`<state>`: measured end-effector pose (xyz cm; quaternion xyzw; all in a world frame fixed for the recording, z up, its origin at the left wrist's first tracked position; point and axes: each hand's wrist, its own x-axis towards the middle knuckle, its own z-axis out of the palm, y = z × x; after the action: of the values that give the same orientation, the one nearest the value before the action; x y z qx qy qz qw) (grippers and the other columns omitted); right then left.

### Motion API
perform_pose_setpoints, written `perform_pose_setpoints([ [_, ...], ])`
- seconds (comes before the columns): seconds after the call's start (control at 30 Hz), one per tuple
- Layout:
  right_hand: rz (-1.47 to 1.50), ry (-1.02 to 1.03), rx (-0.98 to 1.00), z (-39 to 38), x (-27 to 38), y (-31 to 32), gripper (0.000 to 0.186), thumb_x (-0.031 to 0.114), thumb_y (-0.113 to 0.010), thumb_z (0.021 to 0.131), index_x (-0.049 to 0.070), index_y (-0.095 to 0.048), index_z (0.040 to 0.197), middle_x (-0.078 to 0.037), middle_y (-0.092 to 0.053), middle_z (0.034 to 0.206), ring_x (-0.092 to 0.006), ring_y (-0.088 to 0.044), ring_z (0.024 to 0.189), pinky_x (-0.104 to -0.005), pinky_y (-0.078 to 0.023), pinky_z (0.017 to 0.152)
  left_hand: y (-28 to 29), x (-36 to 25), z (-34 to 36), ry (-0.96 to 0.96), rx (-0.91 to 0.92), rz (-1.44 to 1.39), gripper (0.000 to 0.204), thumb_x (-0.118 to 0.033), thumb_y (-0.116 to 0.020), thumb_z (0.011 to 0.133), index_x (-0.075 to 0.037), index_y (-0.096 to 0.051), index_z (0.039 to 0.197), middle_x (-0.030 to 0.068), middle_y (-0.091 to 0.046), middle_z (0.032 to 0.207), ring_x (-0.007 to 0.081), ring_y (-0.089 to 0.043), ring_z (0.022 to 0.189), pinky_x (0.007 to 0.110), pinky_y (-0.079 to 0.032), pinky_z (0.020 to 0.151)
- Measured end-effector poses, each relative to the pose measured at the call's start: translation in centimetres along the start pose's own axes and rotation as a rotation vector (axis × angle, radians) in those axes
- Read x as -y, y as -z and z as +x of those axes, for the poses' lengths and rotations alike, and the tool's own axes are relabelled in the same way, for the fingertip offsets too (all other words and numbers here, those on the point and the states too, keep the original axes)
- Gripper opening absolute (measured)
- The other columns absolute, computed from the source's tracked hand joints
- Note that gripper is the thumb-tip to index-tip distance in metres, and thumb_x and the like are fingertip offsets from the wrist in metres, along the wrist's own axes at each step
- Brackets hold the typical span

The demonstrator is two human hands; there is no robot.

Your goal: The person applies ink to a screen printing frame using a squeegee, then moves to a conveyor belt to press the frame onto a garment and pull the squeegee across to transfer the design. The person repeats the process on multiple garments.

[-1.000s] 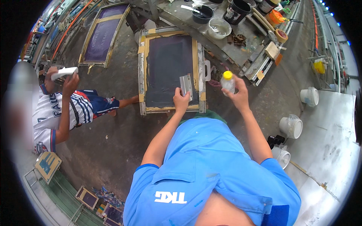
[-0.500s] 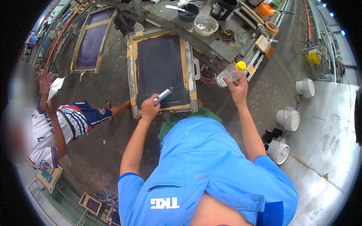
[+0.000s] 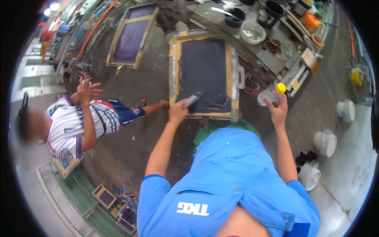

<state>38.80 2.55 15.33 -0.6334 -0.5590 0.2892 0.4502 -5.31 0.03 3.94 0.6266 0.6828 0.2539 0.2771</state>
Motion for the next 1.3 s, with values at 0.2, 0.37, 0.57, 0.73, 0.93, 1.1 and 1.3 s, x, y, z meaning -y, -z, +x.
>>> perform_pose_setpoints([
  [0.2, 0.003, 0.008, 0.007, -0.4, 0.1, 0.3, 0.065, 0.027, -0.085, 0.079, 0.008, -0.055, 0.132, -0.005, -0.058, 0.118, -0.0183, -0.060, 0.105, -0.0336, -0.051, 0.085, -3.2, 0.1, 0.4, 0.207, -0.247, -0.079, 0.038, -0.017, -0.067, 0.077, -0.009, -0.069, 0.114, 0.0170, -0.069, 0.076, 0.0295, -0.069, 0.069, 0.042, -0.053, 0.066],
  [0.37, -0.089, 0.037, 0.077, -0.7, 0.9, -1.1, 0.072, 0.029, -0.086, 0.076, 0.009, -0.054, 0.137, -0.006, -0.059, 0.122, -0.0193, -0.061, 0.104, -0.0336, -0.050, 0.086, -10.2, -7.1, 1.3, 0.202, -0.195, -0.361, 0.035, -0.018, -0.072, 0.076, -0.003, -0.069, 0.108, 0.0152, -0.067, 0.073, 0.0212, -0.066, 0.065, 0.038, -0.051, 0.064],
  [0.57, -0.259, 0.188, 0.313, -0.5, 3.1, -3.2, 0.075, 0.032, -0.083, 0.075, 0.016, -0.051, 0.142, -0.010, -0.064, 0.126, -0.0290, -0.061, 0.108, -0.0391, -0.047, 0.093, -13.0, -9.9, 1.2, 0.230, -0.078, -0.516, 0.022, -0.017, -0.075, 0.079, 0.001, -0.065, 0.086, 0.0035, -0.061, 0.067, 0.0084, -0.051, 0.064, 0.030, -0.044, 0.059],
  [0.73, -0.624, 0.309, 0.695, -0.3, 2.1, -5.0, 0.074, 0.044, -0.075, 0.079, 0.021, -0.048, 0.144, -0.009, -0.065, 0.116, -0.0278, -0.059, 0.105, -0.0412, -0.043, 0.090, -8.8, -3.1, 0.1, 0.232, -0.167, -0.432, 0.023, -0.016, -0.073, 0.079, 0.000, -0.067, 0.094, 0.0097, -0.066, 0.070, 0.0145, -0.061, 0.062, 0.033, -0.048, 0.061],
  [0.93, -1.080, 0.401, 1.086, 0.7, -1.1, -9.0, 0.066, 0.046, -0.078, 0.072, 0.014, -0.059, 0.127, -0.010, -0.067, 0.105, -0.0276, -0.063, 0.101, -0.0435, -0.047, 0.083, -1.6, 1.2, 1.2, 0.199, -0.359, -0.207, 0.025, -0.018, -0.076, 0.080, 0.001, -0.061, 0.083, 0.0048, -0.058, 0.063, 0.0130, -0.051, 0.059, 0.034, -0.043, 0.057],
  [1.1, -1.111, 0.479, 1.204, 0.8, -1.1, -15.0, 0.057, 0.045, -0.081, 0.068, 0.009, -0.067, 0.110, -0.009, -0.068, 0.104, -0.0273, -0.065, 0.102, -0.0415, -0.053, 0.079, -0.4, 0.6, 1.4, 0.237, -0.405, -0.311, 0.021, -0.014, -0.074, 0.080, 0.003, -0.064, 0.088, 0.0090, -0.063, 0.067, 0.0158, -0.058, 0.061, 0.033, -0.047, 0.061],
  [1.3, -0.967, 0.588, 1.138, 0.1, 0.5, -18.1, 0.060, 0.044, -0.082, 0.069, 0.010, -0.066, 0.115, -0.007, -0.067, 0.106, -0.0257, -0.064, 0.105, -0.0402, -0.056, 0.079, -0.1, 0.9, 1.9, 0.245, -0.384, -0.203, 0.021, -0.014, -0.072, 0.078, 0.001, -0.065, 0.090, 0.0129, -0.064, 0.068, 0.0217, -0.062, 0.062, 0.036, -0.048, 0.062],
])
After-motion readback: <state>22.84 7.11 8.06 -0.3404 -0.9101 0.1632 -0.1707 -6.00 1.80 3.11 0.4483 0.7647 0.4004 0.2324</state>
